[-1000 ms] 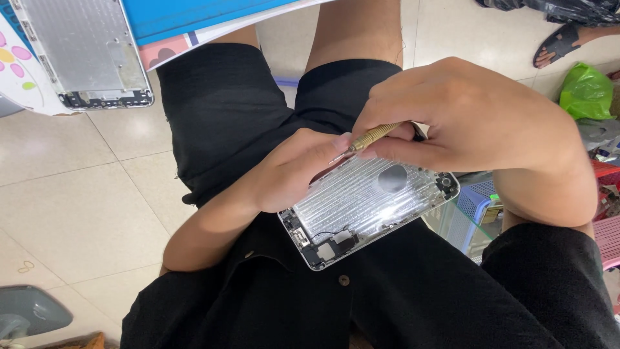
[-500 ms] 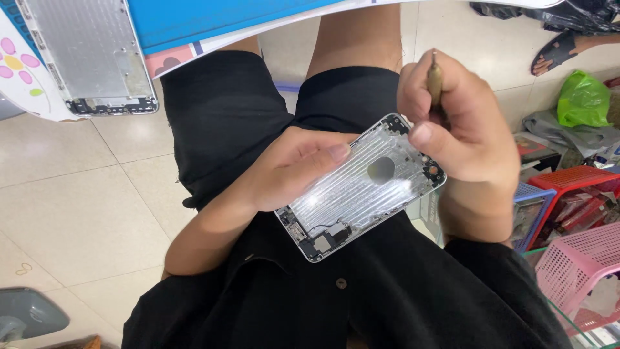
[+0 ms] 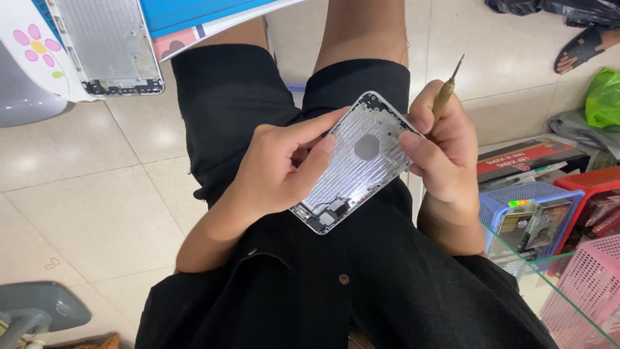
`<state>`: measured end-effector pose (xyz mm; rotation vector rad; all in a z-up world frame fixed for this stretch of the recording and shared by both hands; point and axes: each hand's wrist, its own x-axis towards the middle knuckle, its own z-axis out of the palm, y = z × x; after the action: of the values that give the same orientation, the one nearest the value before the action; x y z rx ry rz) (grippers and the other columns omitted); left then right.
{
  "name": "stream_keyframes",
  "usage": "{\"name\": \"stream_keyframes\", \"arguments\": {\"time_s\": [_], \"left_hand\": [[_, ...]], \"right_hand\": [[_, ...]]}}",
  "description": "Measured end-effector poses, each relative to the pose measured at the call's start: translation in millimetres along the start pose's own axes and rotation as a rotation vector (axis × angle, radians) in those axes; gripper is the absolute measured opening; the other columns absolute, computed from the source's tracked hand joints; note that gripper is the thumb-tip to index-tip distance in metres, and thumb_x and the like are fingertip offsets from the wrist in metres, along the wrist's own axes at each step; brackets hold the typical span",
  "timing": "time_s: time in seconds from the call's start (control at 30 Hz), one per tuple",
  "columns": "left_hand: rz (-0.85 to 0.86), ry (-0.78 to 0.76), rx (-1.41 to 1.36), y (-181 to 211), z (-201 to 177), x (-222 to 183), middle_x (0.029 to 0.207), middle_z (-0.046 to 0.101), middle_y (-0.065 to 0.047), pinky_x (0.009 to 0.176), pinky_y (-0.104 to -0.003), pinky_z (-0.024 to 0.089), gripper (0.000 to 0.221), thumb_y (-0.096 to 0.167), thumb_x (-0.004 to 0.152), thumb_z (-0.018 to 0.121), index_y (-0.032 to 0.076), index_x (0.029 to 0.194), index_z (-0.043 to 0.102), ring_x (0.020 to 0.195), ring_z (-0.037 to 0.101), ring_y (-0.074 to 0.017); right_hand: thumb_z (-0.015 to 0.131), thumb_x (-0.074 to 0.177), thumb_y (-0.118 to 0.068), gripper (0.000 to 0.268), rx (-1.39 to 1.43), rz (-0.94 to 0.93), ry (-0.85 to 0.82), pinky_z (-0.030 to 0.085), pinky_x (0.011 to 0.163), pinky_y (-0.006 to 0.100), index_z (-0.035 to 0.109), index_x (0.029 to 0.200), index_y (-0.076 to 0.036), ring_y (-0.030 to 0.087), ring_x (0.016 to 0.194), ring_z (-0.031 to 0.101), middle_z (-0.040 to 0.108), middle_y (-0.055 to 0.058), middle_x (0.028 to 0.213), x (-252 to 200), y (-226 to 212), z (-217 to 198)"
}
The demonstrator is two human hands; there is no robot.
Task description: Disassembling and repairing the internal components of a mobile phone.
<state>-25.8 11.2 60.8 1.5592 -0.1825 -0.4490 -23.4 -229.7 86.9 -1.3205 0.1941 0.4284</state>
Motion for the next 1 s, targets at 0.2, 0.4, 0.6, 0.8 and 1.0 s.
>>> {"name": "stream_keyframes", "arguments": {"time_s": [0.2, 0.4, 0.6, 0.8, 1.0], "left_hand": [[0.102, 0.139, 0.305, 7.6, 8.2, -11.1, 0.075, 0.075, -0.008, 0.045, -0.022, 0.043, 0.032, 0.010, 0.103, 0.062, 0.002, 0.133, 0.068, 0.050, 0.063, -0.0071], [0.169, 0.223, 0.471, 12.6, 16.2, -17.9, 0.072, 0.070, -0.011, 0.054, -0.028, 0.051, 0.029, 0.013, 0.101, 0.066, 0.003, 0.128, 0.071, 0.056, 0.067, -0.0156], [0.222, 0.257, 0.522, 7.8, 22.6, -23.2, 0.073, 0.070, -0.011, 0.057, -0.029, 0.053, 0.027, 0.011, 0.100, 0.069, 0.004, 0.126, 0.072, 0.060, 0.070, -0.0173], [0.236, 0.267, 0.514, 7.5, 20.8, -21.4, 0.074, 0.072, -0.009, 0.053, -0.027, 0.051, 0.035, 0.009, 0.098, 0.072, 0.003, 0.133, 0.068, 0.057, 0.069, -0.0148], [0.222, 0.252, 0.502, -2.2, 14.0, -17.7, 0.074, 0.073, -0.008, 0.050, -0.026, 0.050, 0.039, 0.008, 0.096, 0.074, 0.005, 0.134, 0.067, 0.055, 0.068, -0.0125]], "right_hand": [[0.056, 0.093, 0.001, 0.020, -0.012, 0.038, -0.001, 0.027, 0.055, 0.017, 0.042, 0.101, -0.011, 0.000, 0.065, 0.036, 0.043, -0.006, 0.084, -8.4, 5.3, 1.5], [0.058, 0.095, 0.000, 0.021, -0.039, -0.006, -0.104, 0.032, 0.057, 0.018, 0.041, 0.101, -0.012, 0.002, 0.063, 0.042, 0.047, -0.006, 0.079, -12.3, 18.2, -7.7], [0.059, 0.097, 0.000, 0.022, -0.007, 0.034, -0.131, 0.031, 0.056, 0.018, 0.042, 0.100, -0.013, 0.001, 0.062, 0.041, 0.047, -0.006, 0.079, -18.4, 21.7, -6.6], [0.059, 0.096, 0.001, 0.023, -0.037, 0.047, -0.111, 0.031, 0.055, 0.018, 0.041, 0.099, -0.013, 0.001, 0.062, 0.042, 0.048, -0.007, 0.079, -19.9, 19.5, -2.7], [0.059, 0.099, 0.001, 0.022, -0.078, 0.026, -0.127, 0.033, 0.058, 0.019, 0.042, 0.099, -0.013, 0.002, 0.065, 0.043, 0.047, -0.006, 0.080, -17.2, 23.4, -4.8]]}}
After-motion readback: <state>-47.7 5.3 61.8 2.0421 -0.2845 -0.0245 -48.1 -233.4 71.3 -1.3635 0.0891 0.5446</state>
